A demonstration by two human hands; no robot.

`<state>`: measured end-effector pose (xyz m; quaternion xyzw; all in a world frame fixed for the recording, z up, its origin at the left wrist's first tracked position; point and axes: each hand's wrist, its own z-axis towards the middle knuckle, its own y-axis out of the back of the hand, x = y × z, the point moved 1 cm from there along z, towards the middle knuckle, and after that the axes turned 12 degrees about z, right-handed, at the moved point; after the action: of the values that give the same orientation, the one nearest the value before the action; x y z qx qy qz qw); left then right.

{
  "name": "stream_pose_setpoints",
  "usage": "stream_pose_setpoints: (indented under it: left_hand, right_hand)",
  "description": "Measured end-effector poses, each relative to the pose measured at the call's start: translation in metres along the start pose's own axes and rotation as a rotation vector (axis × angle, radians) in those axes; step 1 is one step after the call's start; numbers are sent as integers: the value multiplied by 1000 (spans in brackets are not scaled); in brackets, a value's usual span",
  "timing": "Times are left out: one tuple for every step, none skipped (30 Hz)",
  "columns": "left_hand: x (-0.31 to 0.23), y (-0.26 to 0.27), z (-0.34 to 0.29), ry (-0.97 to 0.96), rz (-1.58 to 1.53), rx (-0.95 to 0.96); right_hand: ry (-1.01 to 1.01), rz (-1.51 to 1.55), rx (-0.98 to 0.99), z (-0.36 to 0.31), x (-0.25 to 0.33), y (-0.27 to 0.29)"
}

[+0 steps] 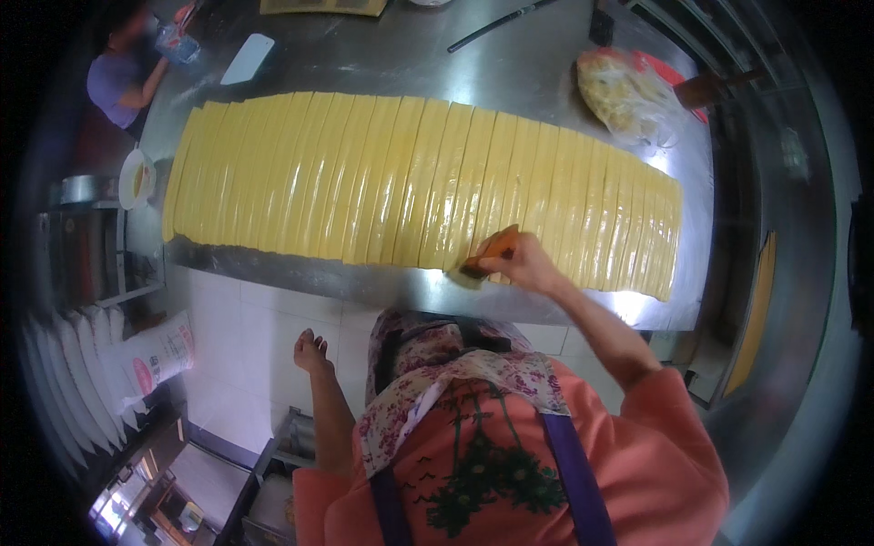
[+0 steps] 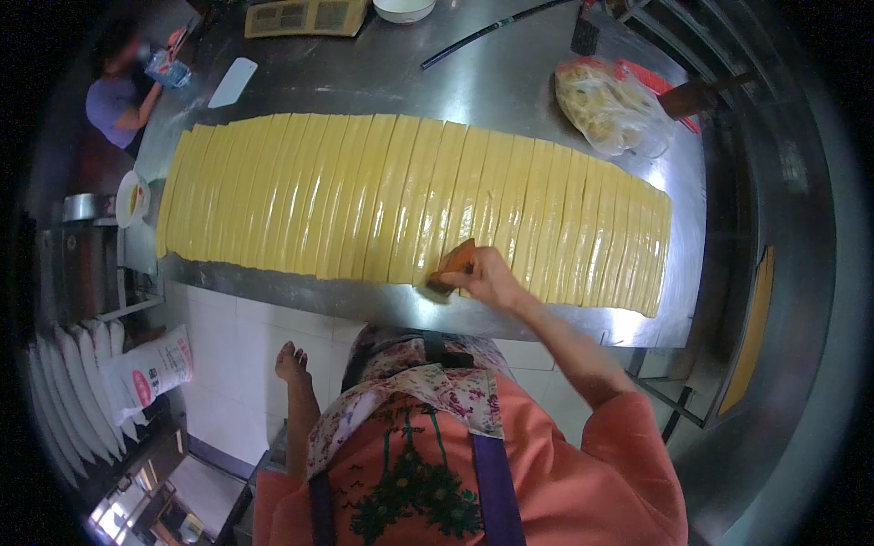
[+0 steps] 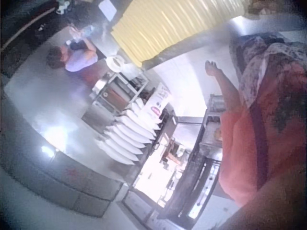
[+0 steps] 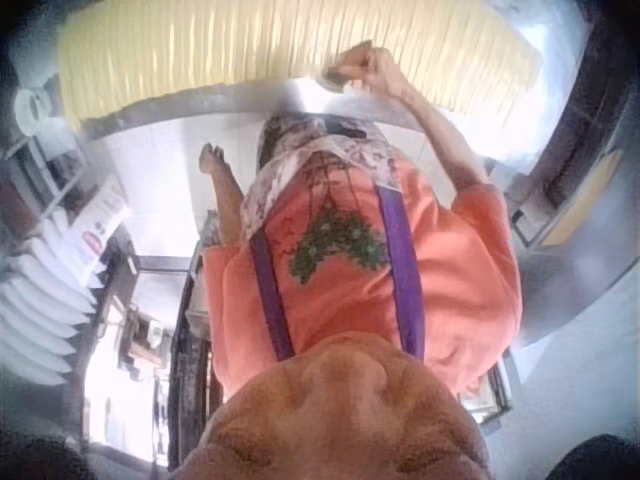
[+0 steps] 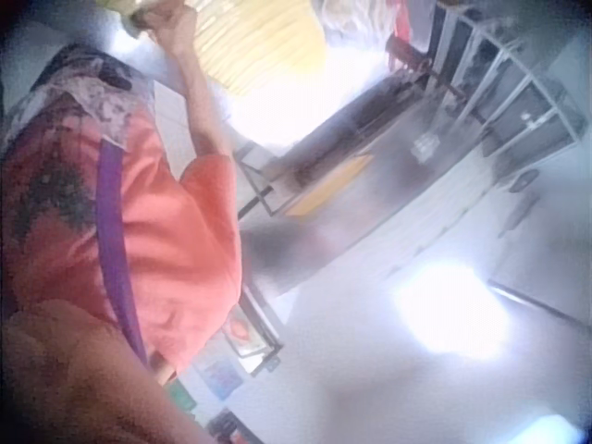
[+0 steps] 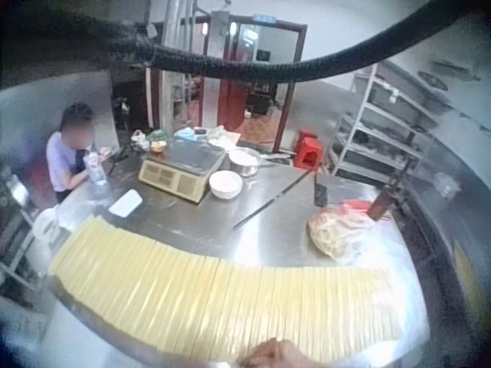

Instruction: The person is brushing oil from a bowl onto long strips of dough laid out on a stainless steel table using a pastry brush.

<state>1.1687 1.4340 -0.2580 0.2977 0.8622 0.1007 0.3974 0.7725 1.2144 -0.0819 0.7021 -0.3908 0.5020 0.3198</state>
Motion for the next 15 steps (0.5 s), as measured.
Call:
stream_pose_setpoints:
  left_hand:
    - [0,-3,-5,-24,24,18]
    - [2,-3,-8,-48,51,40]
    - [8,1,-8,-29,46,44]
    - [16,3,-8,-13,42,49]
    - [22,7,-7,-1,37,50]
    - [29,11,-8,20,45,32]
    - [37,18,-9,40,53,16]
    - [47,25,-11,61,58,-5]
    - [61,35,-11,55,35,-15]
    - [73,46,-11,84,36,-65]
    - [79,50,-15,111,43,-108]
    - [85,55,-18,137,49,-146]
    - [96,64,-17,149,4,-125]
    - [110,72,-12,164,-47,-101]
    - [121,77,-9,166,-55,-75]
  right_hand:
    - [92,-162,99,8,-12,17]
    - [-53,-107,-11,17,-31,37]
    - [-110,-109,-99,30,-25,52]
    - [-31,-26,-196,44,-31,69]
    - [113,-70,-294,56,-29,84]
    - [183,-43,-427,64,-24,92]
    - [228,-14,-488,65,-18,97]
    - [275,17,-544,66,-3,97]
    - [197,65,-447,63,0,94]
    - [118,112,-350,55,2,87]
    - [40,158,-262,44,0,81]
    - [-60,81,-130,33,-10,71]
    - [-103,-35,25,22,-29,64]
    - [-23,8,139,14,-41,55]
    - [-101,220,114,8,-34,45]
